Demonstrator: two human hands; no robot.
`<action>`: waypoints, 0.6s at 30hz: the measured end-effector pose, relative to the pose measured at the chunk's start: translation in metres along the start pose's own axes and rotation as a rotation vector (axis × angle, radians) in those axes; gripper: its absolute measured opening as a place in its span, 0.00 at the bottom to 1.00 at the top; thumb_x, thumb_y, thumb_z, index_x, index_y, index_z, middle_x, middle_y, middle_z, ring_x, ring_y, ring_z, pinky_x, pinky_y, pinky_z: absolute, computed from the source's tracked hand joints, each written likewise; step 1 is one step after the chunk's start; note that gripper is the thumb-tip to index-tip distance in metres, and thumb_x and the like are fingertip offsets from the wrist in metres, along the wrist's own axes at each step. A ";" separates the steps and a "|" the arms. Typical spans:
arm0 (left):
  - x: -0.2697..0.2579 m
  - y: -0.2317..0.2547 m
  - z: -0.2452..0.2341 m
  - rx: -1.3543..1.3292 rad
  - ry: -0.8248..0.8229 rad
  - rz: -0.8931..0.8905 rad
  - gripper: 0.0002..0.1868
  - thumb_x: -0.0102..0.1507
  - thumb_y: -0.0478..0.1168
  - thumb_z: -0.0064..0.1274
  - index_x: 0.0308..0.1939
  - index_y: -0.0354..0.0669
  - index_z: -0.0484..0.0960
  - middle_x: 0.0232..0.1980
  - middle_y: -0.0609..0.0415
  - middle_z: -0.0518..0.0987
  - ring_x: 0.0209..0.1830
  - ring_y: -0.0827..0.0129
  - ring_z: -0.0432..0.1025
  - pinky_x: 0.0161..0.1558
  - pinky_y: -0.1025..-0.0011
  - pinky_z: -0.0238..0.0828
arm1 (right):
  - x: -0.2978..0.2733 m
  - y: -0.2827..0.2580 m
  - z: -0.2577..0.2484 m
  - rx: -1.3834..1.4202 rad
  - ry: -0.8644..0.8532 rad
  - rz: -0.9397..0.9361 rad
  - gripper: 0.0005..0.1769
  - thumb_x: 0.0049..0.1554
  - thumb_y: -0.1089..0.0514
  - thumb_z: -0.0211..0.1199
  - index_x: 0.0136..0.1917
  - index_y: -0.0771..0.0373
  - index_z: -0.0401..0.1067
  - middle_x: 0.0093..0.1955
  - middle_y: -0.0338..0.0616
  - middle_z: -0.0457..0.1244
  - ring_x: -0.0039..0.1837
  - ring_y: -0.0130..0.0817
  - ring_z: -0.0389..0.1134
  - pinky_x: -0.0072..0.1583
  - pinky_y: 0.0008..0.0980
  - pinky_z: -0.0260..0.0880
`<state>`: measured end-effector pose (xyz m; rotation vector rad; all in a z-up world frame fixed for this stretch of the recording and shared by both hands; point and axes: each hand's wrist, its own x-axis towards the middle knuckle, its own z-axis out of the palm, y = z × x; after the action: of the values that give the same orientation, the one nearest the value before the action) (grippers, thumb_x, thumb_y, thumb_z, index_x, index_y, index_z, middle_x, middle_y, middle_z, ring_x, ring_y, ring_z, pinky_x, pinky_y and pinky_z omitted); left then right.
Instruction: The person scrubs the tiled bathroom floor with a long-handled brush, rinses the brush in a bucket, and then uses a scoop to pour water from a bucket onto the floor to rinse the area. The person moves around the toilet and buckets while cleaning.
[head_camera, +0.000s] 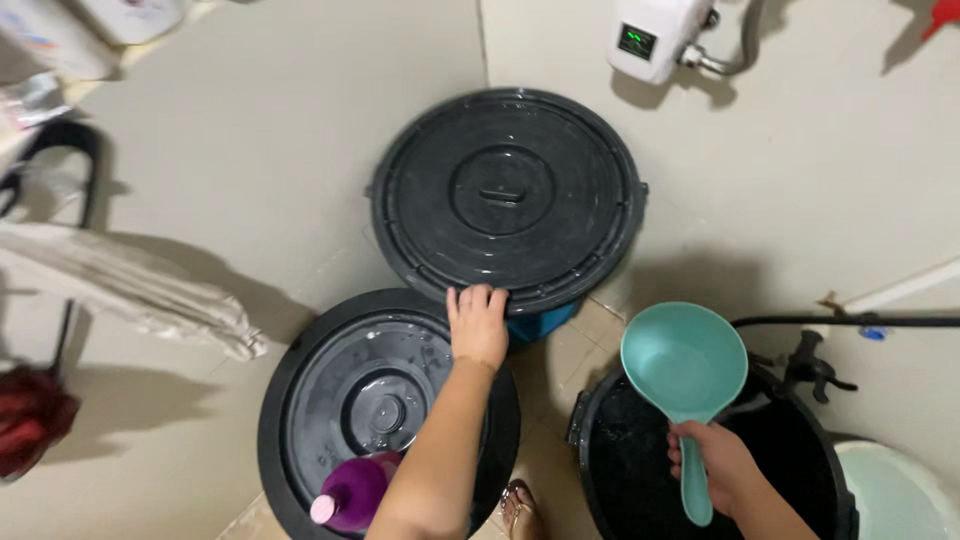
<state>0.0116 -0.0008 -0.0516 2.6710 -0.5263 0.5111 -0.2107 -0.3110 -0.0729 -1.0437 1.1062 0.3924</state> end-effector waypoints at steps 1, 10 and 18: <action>-0.002 0.003 0.000 0.001 -0.011 -0.013 0.20 0.59 0.35 0.51 0.54 0.53 0.79 0.54 0.55 0.74 0.64 0.57 0.65 0.74 0.40 0.45 | 0.006 0.012 -0.012 0.026 -0.005 0.024 0.08 0.57 0.59 0.57 0.49 0.63 0.67 0.38 0.44 0.61 0.39 0.38 0.61 0.42 0.42 0.65; -0.099 0.087 0.007 -0.214 -0.166 -0.006 0.32 0.53 0.39 0.59 0.62 0.47 0.74 0.66 0.49 0.67 0.75 0.51 0.57 0.74 0.36 0.39 | 0.055 0.107 -0.118 -0.112 0.104 0.153 0.12 0.56 0.63 0.55 0.55 0.60 0.66 0.42 0.47 0.62 0.41 0.39 0.63 0.45 0.44 0.67; -0.255 0.155 0.121 -0.147 -0.814 -0.358 0.53 0.56 0.47 0.62 0.77 0.45 0.46 0.81 0.48 0.46 0.81 0.51 0.44 0.72 0.53 0.43 | 0.191 0.224 -0.215 -0.835 0.042 0.171 0.20 0.61 0.55 0.57 0.56 0.77 0.73 0.45 0.64 0.68 0.45 0.57 0.70 0.47 0.56 0.73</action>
<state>-0.2414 -0.1121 -0.2179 2.6495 -0.2522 -0.7158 -0.4033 -0.4224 -0.3618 -1.6886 1.0865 1.0273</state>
